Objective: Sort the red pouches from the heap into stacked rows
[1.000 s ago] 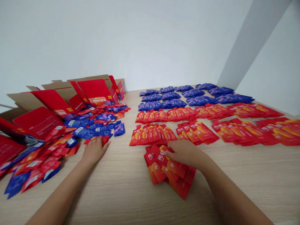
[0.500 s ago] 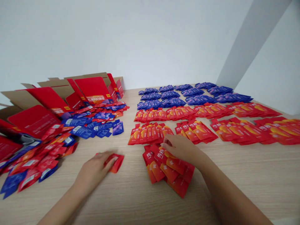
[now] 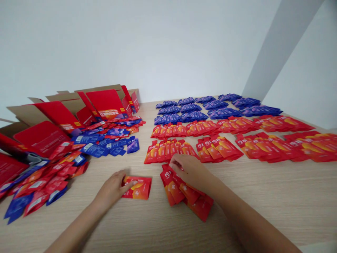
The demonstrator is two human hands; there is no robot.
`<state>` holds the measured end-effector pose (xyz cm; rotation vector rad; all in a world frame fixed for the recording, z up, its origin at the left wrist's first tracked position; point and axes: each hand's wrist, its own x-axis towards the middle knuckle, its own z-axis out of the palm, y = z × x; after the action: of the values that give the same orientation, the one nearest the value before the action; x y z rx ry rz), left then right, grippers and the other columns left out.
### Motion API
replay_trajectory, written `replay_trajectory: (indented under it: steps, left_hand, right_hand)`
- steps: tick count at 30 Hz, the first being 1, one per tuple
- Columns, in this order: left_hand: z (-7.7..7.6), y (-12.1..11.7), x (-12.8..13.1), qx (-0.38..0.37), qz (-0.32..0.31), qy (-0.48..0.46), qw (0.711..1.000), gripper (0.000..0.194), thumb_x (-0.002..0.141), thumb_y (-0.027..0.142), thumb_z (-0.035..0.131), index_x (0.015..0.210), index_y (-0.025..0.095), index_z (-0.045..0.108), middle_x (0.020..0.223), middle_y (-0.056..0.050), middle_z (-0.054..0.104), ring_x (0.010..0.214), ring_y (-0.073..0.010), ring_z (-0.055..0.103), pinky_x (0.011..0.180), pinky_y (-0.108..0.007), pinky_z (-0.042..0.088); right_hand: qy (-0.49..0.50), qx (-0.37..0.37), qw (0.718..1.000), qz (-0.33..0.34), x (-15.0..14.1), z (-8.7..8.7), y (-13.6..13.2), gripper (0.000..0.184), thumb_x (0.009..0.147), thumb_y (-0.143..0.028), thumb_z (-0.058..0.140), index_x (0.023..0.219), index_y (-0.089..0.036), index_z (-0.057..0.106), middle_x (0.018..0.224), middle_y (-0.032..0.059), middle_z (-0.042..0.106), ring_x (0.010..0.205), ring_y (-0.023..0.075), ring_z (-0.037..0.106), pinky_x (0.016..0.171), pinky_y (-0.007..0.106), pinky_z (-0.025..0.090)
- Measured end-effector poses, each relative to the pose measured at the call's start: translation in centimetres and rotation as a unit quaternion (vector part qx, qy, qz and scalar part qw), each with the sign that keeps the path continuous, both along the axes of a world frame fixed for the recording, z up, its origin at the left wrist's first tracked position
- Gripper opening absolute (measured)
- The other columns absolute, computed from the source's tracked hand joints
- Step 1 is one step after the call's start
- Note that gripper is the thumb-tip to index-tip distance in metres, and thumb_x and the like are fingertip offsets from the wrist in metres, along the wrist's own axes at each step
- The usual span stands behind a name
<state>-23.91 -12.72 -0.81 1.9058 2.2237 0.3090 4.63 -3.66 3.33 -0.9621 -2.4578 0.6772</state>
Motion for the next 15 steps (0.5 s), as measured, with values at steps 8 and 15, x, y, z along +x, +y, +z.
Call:
replay_trajectory:
  steps: [8,15]
  left_hand:
    - [5.2,0.9,6.2,0.086,-0.088,-0.24,0.963,0.032,0.078,0.046,0.053,0.062,0.02,0.046,0.053,0.006,0.042,0.05,-0.009,0.038,0.047,-0.019,0.031]
    - [9.8,1.6,7.7,-0.01,-0.12,-0.4,0.908,0.024,0.068,0.04,0.067,0.074,0.019,0.058,0.064,0.002,0.055,0.057,-0.0103,0.048,0.051,-0.02,0.038]
  right_hand:
    - [0.097,-0.024,0.99,0.1,-0.9,0.3,-2.1,0.049,0.082,-0.033,0.062,0.126,-0.017,0.048,0.126,0.0118,0.056,0.114,0.022,0.051,0.095,0.035,0.039]
    - [0.047,-0.129,0.984,0.115,-0.3,1.9,-2.7,0.029,0.083,-0.045,0.057,0.086,-0.017,0.061,0.07,-0.0026,0.06,0.058,0.0105,0.051,0.051,0.021,0.032]
